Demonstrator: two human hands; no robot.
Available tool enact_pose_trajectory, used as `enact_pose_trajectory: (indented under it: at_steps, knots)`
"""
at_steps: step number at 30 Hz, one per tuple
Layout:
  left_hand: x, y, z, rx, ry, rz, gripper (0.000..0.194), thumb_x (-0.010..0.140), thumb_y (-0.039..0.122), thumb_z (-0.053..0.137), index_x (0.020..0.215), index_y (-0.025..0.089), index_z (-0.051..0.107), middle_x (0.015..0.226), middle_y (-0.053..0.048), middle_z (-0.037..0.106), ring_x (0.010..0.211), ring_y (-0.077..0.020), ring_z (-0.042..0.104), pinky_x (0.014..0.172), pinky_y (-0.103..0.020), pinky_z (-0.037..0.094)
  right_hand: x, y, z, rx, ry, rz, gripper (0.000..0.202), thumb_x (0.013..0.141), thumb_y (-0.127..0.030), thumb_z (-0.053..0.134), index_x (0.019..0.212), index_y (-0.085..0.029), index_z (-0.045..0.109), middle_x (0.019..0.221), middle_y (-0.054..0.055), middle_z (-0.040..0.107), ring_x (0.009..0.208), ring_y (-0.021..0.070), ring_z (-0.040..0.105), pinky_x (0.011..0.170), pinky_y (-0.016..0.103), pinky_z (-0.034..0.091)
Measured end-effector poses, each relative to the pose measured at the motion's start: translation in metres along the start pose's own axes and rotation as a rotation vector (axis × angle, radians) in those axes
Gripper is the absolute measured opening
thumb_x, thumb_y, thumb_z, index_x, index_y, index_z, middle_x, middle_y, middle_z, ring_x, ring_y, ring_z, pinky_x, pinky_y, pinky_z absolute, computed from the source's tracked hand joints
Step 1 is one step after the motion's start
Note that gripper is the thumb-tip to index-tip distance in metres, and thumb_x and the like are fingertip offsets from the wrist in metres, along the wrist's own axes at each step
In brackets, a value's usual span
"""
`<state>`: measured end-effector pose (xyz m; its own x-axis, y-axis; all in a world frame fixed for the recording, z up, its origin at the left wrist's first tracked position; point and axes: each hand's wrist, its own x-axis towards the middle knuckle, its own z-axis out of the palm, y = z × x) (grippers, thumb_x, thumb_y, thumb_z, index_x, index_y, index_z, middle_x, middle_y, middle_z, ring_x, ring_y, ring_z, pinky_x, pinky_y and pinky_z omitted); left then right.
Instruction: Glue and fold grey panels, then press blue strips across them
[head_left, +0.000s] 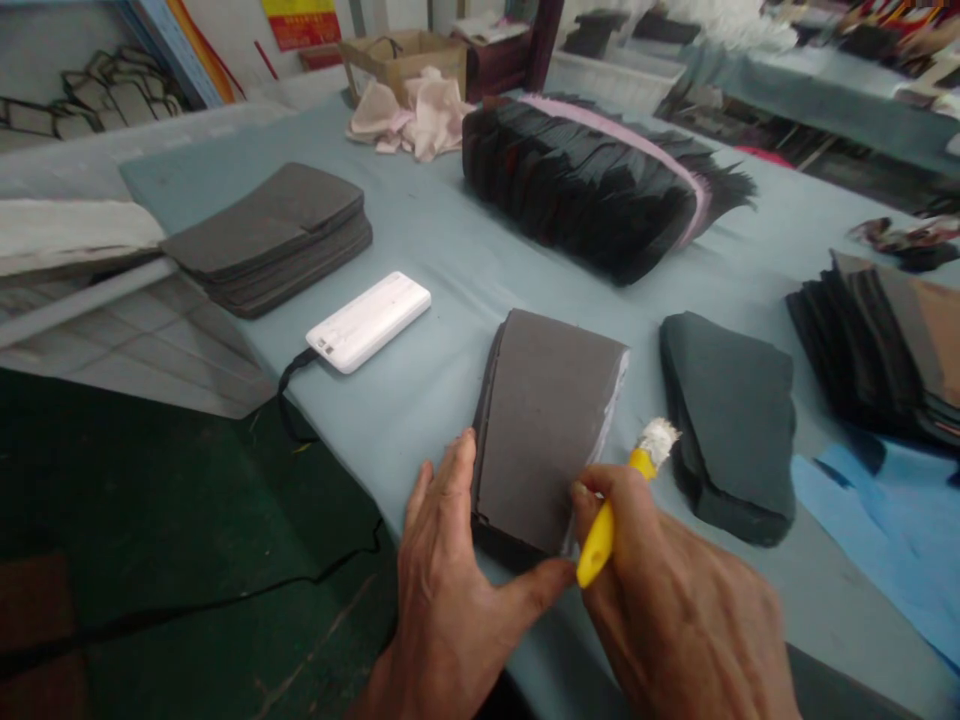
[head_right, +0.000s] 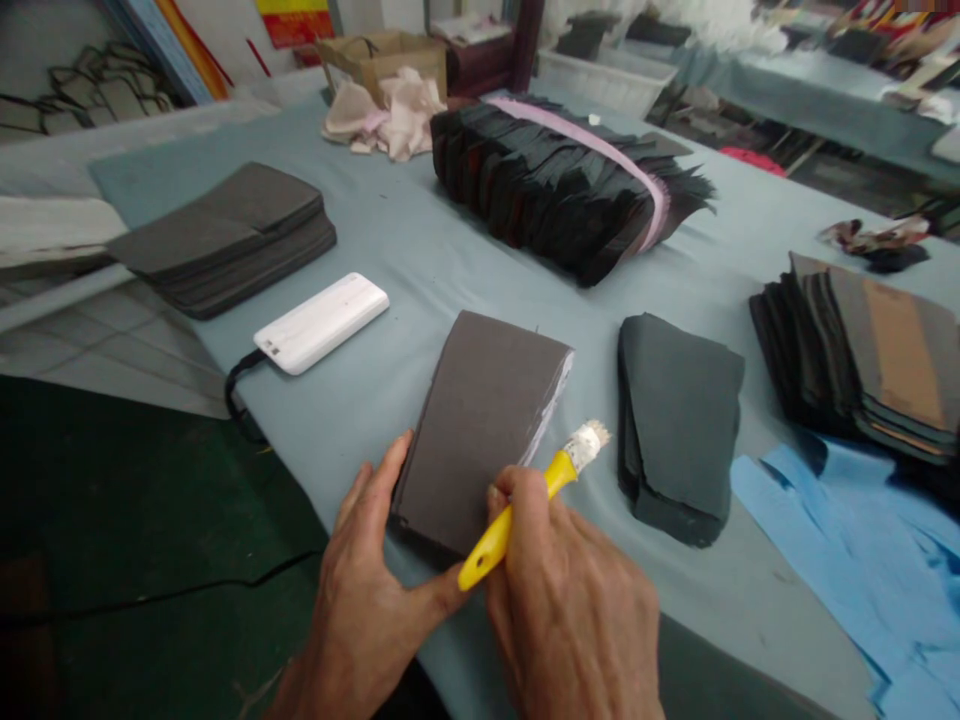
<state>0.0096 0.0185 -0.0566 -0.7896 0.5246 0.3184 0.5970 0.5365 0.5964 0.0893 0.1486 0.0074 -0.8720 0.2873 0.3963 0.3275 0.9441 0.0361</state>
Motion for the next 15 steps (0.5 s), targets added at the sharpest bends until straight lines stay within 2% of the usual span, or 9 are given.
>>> enact_pose_trajectory:
  at_steps: [4, 11, 15]
  knots:
    - [0.0003, -0.0004, 0.0006, 0.028, 0.004, 0.017, 0.103, 0.076, 0.051, 0.089, 0.157, 0.012, 0.037, 0.148, -0.027, 0.065, 0.136, -0.0422, 0.066, 0.112, -0.063, 0.057, 0.0059, -0.0018, -0.0014, -0.043, -0.007, -0.038, 0.033, 0.115, -0.024, 0.024, 0.096, -0.024, 0.051, 0.057, -0.004, 0.060, 0.037, 0.0163, 0.056, 0.037, 0.029, 0.025]
    - [-0.0051, -0.0031, 0.0044, 0.031, -0.006, -0.024, 0.110, 0.074, 0.057, 0.090, 0.159, 0.016, 0.035, 0.152, -0.024, 0.063, 0.141, -0.0470, 0.060, 0.107, -0.062, 0.061, 0.0088, 0.0000, -0.0029, -0.080, -0.036, -0.081, 0.034, 0.115, -0.024, 0.023, 0.094, -0.024, 0.051, 0.056, -0.004, 0.058, 0.039, 0.0172, 0.060, 0.037, 0.028, 0.026]
    - [-0.0061, -0.0035, 0.0053, -0.007, -0.027, -0.011, 0.112, 0.077, 0.061, 0.087, 0.162, 0.016, 0.031, 0.155, -0.025, 0.059, 0.144, -0.0448, 0.058, 0.113, -0.062, 0.056, 0.0089, -0.0037, -0.0029, -0.116, -0.050, -0.088, 0.037, 0.114, -0.022, 0.022, 0.094, -0.023, 0.052, 0.057, -0.003, 0.059, 0.039, 0.0180, 0.061, 0.037, 0.029, 0.027]
